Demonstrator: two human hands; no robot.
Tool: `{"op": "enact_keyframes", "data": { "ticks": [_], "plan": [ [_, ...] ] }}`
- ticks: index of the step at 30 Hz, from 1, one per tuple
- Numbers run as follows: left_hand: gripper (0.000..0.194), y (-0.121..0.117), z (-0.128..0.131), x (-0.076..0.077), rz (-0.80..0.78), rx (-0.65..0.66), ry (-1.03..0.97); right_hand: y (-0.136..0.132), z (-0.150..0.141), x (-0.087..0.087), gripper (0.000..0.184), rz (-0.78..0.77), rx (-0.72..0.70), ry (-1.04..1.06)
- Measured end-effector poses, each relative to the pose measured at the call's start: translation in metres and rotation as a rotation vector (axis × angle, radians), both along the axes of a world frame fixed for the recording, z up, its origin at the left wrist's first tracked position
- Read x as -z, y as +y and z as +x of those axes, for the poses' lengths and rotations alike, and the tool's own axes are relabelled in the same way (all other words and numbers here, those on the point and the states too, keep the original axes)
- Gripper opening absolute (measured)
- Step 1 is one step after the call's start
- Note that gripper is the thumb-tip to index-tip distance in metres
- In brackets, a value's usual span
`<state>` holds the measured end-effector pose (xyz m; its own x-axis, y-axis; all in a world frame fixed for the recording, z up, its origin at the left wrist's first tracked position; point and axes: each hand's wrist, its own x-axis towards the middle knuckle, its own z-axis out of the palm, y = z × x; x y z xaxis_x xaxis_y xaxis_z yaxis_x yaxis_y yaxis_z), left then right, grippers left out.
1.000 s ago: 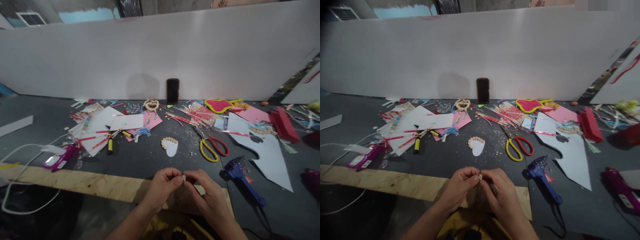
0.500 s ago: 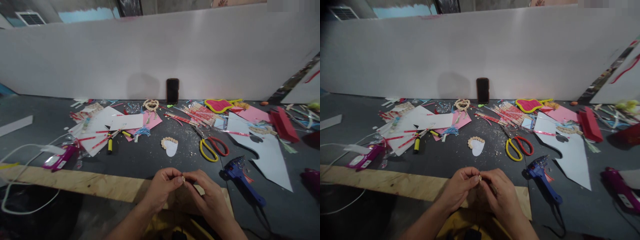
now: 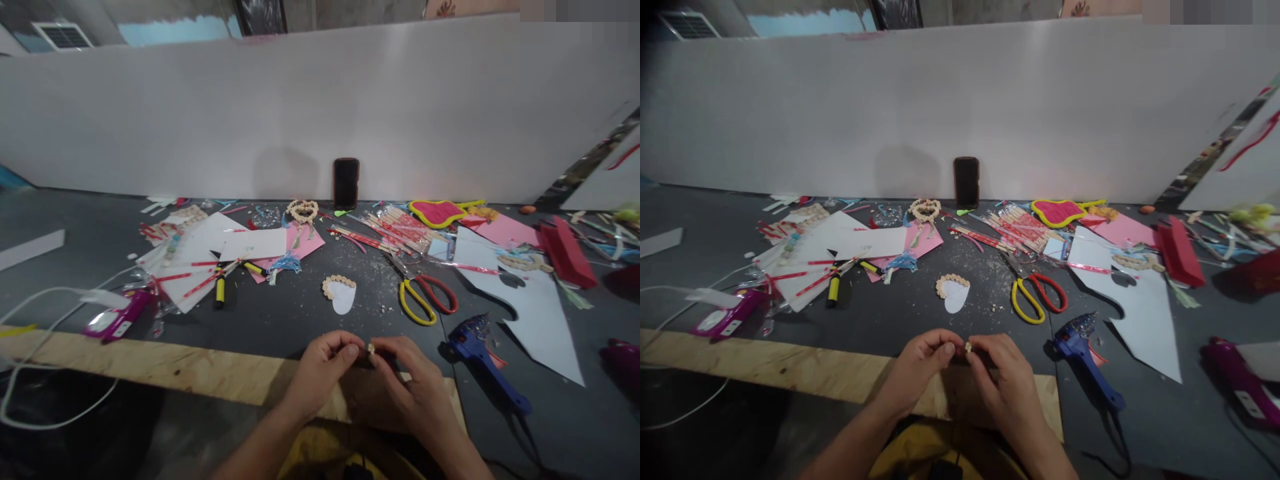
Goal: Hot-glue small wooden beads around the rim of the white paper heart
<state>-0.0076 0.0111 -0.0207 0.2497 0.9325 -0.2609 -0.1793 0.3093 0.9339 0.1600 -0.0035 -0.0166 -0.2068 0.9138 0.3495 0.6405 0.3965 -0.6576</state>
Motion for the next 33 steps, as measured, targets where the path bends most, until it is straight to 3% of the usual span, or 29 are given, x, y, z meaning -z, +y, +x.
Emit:
{"op": "enact_keyframes", "data": {
  "ticks": [6, 14, 27, 33],
  "plan": [
    [0.016, 0.005, -0.013, -0.002, 0.085, -0.013, 0.224, 0.013, 0.0, 0.023, 0.014, -0.001, 0.118, -0.289],
    [0.015, 0.006, -0.024, 0.003, 0.232, 0.002, 0.447, 0.011, 0.003, 0.022, 0.017, -0.045, 0.123, -0.437],
    [0.018, 0.013, -0.011, -0.009, 0.516, 0.133, 0.763, 0.008, 0.013, 0.021, 0.024, 0.061, 0.097, -0.312],
    [0.019, 0.04, -0.003, -0.014, 0.704, 0.2, 0.913, -0.001, 0.024, 0.016, 0.018, 0.154, 0.145, -0.194]
  ]
}}
